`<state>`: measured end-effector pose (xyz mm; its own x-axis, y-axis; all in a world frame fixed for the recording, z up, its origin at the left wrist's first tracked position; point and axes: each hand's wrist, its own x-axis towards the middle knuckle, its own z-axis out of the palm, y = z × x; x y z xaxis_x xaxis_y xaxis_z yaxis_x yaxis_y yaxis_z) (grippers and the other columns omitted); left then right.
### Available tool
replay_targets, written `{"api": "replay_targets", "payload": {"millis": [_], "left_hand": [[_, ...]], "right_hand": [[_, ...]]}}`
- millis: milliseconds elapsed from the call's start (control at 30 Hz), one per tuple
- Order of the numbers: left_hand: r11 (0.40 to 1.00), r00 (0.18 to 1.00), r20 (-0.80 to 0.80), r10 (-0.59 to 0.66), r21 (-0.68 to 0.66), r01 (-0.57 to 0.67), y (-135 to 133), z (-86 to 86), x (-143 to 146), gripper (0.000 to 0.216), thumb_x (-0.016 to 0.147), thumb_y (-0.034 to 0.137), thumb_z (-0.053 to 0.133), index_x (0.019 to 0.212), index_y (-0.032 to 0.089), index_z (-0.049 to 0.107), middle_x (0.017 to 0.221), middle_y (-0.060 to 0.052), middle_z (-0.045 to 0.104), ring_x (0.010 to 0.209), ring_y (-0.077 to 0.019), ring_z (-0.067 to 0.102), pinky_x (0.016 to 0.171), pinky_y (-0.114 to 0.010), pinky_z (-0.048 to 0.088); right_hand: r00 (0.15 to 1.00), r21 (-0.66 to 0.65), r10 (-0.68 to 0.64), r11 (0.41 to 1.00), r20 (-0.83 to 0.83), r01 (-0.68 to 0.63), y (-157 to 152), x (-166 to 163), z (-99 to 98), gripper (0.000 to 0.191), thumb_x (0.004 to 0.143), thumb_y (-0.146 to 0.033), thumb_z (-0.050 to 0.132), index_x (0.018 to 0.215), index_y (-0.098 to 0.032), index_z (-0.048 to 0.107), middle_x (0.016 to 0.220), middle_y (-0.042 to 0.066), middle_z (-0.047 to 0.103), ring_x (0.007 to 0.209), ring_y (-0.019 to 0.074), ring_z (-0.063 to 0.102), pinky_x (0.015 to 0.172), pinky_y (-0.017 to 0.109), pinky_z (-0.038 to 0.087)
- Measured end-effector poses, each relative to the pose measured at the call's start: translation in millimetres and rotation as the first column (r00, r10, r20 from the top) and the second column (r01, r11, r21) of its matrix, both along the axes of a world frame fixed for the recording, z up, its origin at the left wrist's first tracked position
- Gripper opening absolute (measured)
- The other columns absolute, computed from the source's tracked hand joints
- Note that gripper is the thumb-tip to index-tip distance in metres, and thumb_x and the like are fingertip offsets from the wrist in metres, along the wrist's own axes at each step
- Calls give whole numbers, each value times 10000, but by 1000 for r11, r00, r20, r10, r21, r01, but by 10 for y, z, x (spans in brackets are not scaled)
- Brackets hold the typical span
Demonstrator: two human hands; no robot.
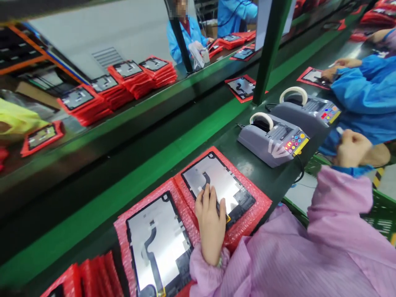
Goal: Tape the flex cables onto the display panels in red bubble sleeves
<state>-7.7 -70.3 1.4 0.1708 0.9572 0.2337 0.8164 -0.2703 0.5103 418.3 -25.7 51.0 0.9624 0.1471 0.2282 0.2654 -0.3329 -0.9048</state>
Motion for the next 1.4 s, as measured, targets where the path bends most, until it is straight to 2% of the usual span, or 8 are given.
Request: {"api": "replay_targets", "payload": {"millis": [67, 133, 233, 333, 433, 600, 800, 1400], "left_hand": [[1000, 1000, -15, 7, 5, -7, -6, 29, 17, 453, 1004, 312, 464, 1425, 151, 511, 1514, -110, 476, 1372, -305, 377, 1148, -520, 362], [1000, 999, -47, 3, 1, -3, -3, 75, 36, 438, 1004, 292, 460, 1413, 145, 515, 1503, -112, 487, 1356, -308, 395, 1135, -520, 376], [1000, 993, -120, -15, -28, 11, 27, 165, 58, 432, 996, 279, 471, 1397, 123, 517, 1483, -129, 502, 1302, -314, 435, 1097, -522, 407], [999, 981, -192, -31, -49, 22, 68, 245, 71, 446, 989, 282, 479, 1397, 105, 505, 1495, -129, 491, 1264, -323, 451, 1059, -515, 428], [998, 972, -235, -34, -55, 21, 100, 288, 78, 478, 984, 305, 481, 1418, 105, 482, 1521, -114, 468, 1248, -336, 456, 1027, -508, 436], [997, 970, -242, -29, -81, 10, 117, 301, 85, 493, 986, 348, 471, 1417, 110, 486, 1532, -108, 458, 1231, -345, 468, 1011, -507, 430], [996, 970, -242, -28, -92, 6, 127, 318, 81, 482, 991, 353, 448, 1402, 108, 505, 1520, -104, 474, 1207, -336, 472, 993, -500, 437], [996, 968, -251, -13, -89, -9, 149, 325, 84, 492, 970, 370, 474, 1380, 103, 525, 1527, -115, 460, 1186, -333, 466, 969, -491, 437]], "right_hand": [[997, 61, 51, 997, 49, -54, -314, -334, 131, 296, 868, -108, 508, 592, -211, 480, 511, -51, 369, 438, 89, 305, 477, 294, 269], [935, 201, 355, 918, -28, -342, -529, -723, 303, 159, 808, -192, 636, 662, -208, 579, 527, -16, 439, 438, 110, 356, 455, 303, 229], [510, 83, 795, 562, -329, -823, -409, -1356, 489, 202, 720, -362, 799, 812, -238, 667, 600, 5, 513, 492, 115, 409, 459, 293, 265], [9, 30, 875, 26, -485, -999, 142, -2009, 418, 319, 723, -482, 782, 765, -194, 652, 702, 20, 583, 607, 119, 499, 537, 267, 378], [-195, 45, 823, -203, -533, -978, 681, -2524, 165, 410, 737, -553, 722, 731, -154, 627, 661, 6, 569, 581, 98, 485, 526, 235, 382], [-200, -21, 734, -280, -649, -960, 1000, -2815, -82, 253, 801, -394, 675, 768, -150, 618, 559, -36, 512, 412, 52, 358, 399, 211, 239], [-223, -68, 775, -324, -591, -944, 1024, -2820, -88, 293, 769, -426, 685, 706, -147, 618, 540, -16, 533, 470, 85, 454, 453, 232, 325], [-101, -417, 882, -315, -460, -853, 1011, -2905, -43, 159, 841, -260, 607, 742, -150, 662, 647, 20, 645, 551, 105, 514, 576, 266, 371]]}}
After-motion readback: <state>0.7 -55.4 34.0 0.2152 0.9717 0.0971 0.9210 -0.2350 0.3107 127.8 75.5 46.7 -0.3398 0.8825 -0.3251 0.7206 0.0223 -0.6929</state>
